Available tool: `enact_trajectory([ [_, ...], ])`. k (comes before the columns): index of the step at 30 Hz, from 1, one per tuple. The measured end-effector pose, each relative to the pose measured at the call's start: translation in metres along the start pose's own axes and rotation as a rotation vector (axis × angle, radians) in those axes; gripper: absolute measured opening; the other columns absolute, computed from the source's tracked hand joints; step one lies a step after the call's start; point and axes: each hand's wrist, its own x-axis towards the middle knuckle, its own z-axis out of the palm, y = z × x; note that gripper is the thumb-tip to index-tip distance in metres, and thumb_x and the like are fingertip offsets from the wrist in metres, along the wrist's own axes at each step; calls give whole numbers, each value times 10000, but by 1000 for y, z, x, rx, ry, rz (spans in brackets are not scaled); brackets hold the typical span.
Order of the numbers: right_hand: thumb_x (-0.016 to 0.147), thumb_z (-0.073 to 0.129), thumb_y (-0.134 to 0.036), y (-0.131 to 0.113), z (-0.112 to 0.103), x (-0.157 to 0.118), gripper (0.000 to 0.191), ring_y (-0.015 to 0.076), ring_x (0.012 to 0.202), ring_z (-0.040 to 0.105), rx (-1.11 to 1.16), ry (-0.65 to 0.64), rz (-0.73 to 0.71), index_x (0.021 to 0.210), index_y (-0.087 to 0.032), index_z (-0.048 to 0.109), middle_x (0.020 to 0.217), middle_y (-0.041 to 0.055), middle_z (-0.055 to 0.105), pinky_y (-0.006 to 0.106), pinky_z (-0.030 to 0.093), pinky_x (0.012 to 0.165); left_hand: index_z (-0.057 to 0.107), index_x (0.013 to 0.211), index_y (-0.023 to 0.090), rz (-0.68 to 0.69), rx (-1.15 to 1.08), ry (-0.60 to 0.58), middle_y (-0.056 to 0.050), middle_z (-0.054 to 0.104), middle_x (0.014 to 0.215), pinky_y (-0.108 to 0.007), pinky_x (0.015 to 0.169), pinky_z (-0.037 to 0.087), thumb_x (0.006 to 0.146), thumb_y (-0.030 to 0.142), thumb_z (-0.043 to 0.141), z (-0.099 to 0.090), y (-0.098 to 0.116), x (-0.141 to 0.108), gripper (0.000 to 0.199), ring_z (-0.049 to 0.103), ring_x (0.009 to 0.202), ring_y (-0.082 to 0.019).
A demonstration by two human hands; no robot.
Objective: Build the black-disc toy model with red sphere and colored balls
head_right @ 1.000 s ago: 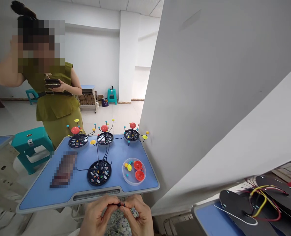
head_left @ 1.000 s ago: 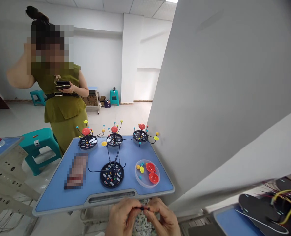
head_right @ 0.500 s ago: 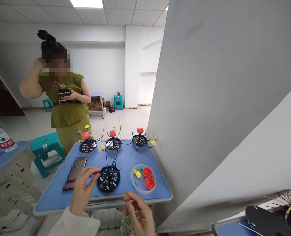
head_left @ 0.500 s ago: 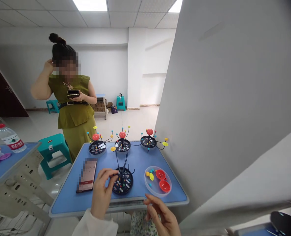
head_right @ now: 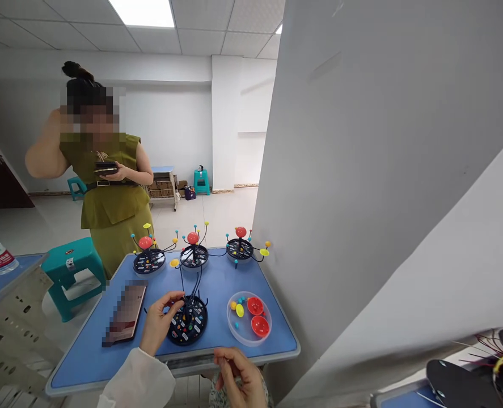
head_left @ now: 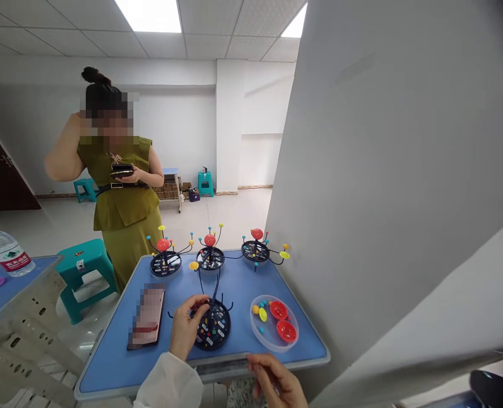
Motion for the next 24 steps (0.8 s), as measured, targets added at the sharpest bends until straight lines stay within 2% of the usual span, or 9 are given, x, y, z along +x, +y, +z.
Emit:
enact_trajectory([
  [3,854,607,-535,-4,10,13,364,157,532,630,-70,-72,-72,921,-206,747,770,54,715,257,540,554,758,871,202,-7,-7,-10,-57,775,825,-351,733,554,768,447,640,1,0,1,291,700,774,-237],
  [7,903,575,-399,-8,24,36,278,188,694,682,-158,-148,-187,1071,-222,709,925,85,739,269,565,640,764,838,222,-11,-25,-31,-52,782,841,-362,747,553,757,435,651,2,-1,1,254,702,778,-242],
  [11,916,540,-282,0,41,51,336,184,754,703,-201,-176,-288,1237,-240,632,1049,94,725,278,586,693,759,873,223,-19,-78,-44,-63,782,891,-381,791,553,772,437,633,1,-3,1,268,708,851,-259],
  [14,932,488,-234,5,52,58,372,171,760,715,-221,-192,-352,1289,-247,595,1148,105,691,278,598,706,726,886,204,-30,-136,-54,-65,773,892,-366,796,549,781,437,632,0,-3,2,273,705,877,-252],
  [17,950,449,-224,4,59,67,370,176,810,722,-306,-191,-443,1287,-257,599,1173,109,679,287,601,729,668,855,195,-36,-201,-68,-41,751,806,-330,775,544,793,446,634,-2,0,1,262,700,848,-228],
  [20,957,470,-265,-2,65,76,308,204,910,718,-449,-172,-564,1195,-272,666,1148,100,697,295,598,739,628,825,194,-39,-252,-79,-24,728,759,-292,715,538,810,484,620,-3,4,-2,291,687,770,-198],
  [24,983,439,-286,-8,72,83,285,191,822,738,-588,-139,-679,1072,-261,710,1088,87,737,264,578,629,631,856,191,-56,-283,-61,-28,732,781,-277,683,536,814,541,607,-2,8,-7,353,680,761,-190],
])
